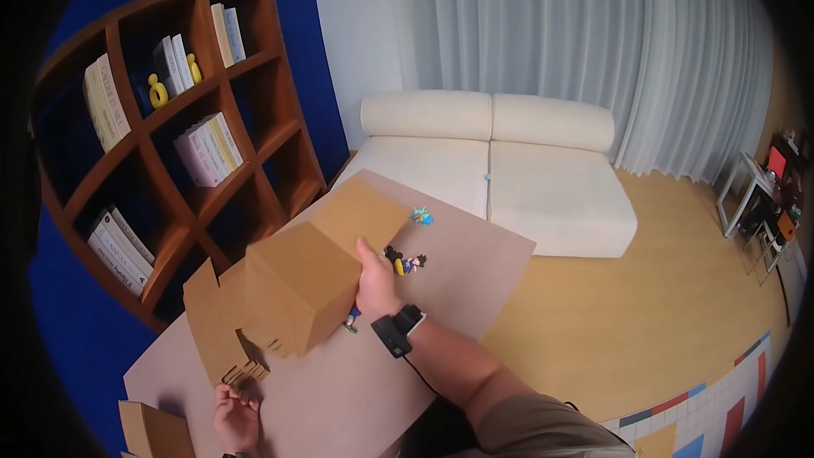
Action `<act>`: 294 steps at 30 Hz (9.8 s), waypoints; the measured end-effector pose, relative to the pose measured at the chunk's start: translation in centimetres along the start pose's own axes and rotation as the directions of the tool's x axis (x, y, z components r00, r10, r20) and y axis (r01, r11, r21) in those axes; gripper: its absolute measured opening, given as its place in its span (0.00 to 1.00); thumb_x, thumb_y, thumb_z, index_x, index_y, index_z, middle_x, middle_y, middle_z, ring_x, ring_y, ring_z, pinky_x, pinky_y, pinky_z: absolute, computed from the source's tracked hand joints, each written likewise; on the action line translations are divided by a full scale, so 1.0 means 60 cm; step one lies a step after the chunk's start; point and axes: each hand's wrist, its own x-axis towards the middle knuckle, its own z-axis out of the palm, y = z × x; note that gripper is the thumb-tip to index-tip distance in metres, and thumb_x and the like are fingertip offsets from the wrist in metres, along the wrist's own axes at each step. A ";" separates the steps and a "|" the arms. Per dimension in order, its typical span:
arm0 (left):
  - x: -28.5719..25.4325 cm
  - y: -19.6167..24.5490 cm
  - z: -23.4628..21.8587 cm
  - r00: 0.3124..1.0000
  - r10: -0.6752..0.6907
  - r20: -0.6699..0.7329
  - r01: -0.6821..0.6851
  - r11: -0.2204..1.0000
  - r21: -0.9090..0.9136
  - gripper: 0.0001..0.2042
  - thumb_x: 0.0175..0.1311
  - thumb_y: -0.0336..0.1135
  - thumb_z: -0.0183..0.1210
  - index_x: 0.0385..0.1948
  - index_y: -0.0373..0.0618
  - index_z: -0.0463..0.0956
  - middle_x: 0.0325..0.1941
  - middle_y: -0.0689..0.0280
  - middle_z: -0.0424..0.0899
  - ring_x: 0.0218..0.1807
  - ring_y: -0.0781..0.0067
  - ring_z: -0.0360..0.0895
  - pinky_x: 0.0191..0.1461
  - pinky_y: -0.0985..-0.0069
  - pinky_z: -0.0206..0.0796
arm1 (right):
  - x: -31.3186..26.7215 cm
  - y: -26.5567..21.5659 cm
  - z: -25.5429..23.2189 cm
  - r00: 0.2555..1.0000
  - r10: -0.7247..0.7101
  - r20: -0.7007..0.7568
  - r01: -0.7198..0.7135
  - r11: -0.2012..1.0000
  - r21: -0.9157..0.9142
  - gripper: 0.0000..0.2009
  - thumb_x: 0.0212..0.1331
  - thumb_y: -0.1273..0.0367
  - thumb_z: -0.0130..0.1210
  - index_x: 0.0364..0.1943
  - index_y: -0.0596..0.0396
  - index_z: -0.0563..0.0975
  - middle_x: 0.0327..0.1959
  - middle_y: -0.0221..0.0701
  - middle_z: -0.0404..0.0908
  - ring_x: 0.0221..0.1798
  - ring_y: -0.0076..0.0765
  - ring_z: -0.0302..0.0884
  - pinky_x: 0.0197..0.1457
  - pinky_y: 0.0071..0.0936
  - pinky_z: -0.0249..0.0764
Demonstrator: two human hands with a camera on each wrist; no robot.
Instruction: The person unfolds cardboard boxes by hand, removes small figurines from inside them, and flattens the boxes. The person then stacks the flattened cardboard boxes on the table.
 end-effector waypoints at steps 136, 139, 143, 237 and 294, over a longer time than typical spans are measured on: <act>-0.048 -0.027 0.101 0.962 0.271 0.033 -0.214 0.674 0.706 0.33 0.57 0.36 0.76 0.61 0.42 0.65 0.63 0.57 0.68 0.66 0.62 0.69 0.73 0.62 0.61 | -0.191 0.039 -0.019 0.878 0.364 0.311 -0.047 0.712 -0.700 0.24 0.80 0.60 0.42 0.70 0.62 0.70 0.69 0.40 0.75 0.70 0.40 0.73 0.74 0.39 0.69; -0.038 -0.027 0.072 0.998 0.053 -0.023 -0.008 0.520 0.854 0.35 0.57 0.32 0.75 0.64 0.42 0.64 0.64 0.56 0.68 0.69 0.62 0.67 0.75 0.62 0.58 | -0.192 0.030 -0.033 0.853 0.399 0.337 0.015 0.626 -0.780 0.22 0.81 0.63 0.41 0.68 0.66 0.70 0.66 0.41 0.78 0.68 0.43 0.74 0.74 0.41 0.67; -0.043 -0.003 0.086 0.983 0.036 0.181 -0.163 0.629 0.760 0.35 0.59 0.22 0.67 0.70 0.43 0.61 0.66 0.58 0.69 0.71 0.69 0.66 0.76 0.68 0.57 | -0.163 0.013 0.002 0.873 0.319 0.370 0.095 0.632 -0.769 0.22 0.78 0.64 0.45 0.67 0.65 0.71 0.66 0.41 0.77 0.67 0.41 0.75 0.72 0.39 0.69; 0.027 0.061 -0.070 0.939 0.335 -0.084 0.016 0.201 0.979 0.26 0.72 0.28 0.64 0.72 0.46 0.71 0.83 0.51 0.60 0.82 0.54 0.61 0.81 0.63 0.59 | -0.123 0.115 0.015 0.741 0.422 0.522 0.481 0.209 -0.851 0.45 0.58 0.66 0.68 0.78 0.61 0.57 0.79 0.59 0.59 0.83 0.63 0.54 0.83 0.48 0.57; 0.017 0.049 -0.028 0.921 0.341 -0.190 0.119 0.217 0.969 0.30 0.66 0.35 0.69 0.69 0.36 0.73 0.66 0.47 0.82 0.66 0.53 0.80 0.69 0.66 0.71 | -0.093 0.137 -0.013 0.772 0.296 0.563 0.531 0.187 -0.827 0.24 0.63 0.71 0.66 0.64 0.56 0.77 0.66 0.45 0.75 0.66 0.55 0.74 0.68 0.42 0.75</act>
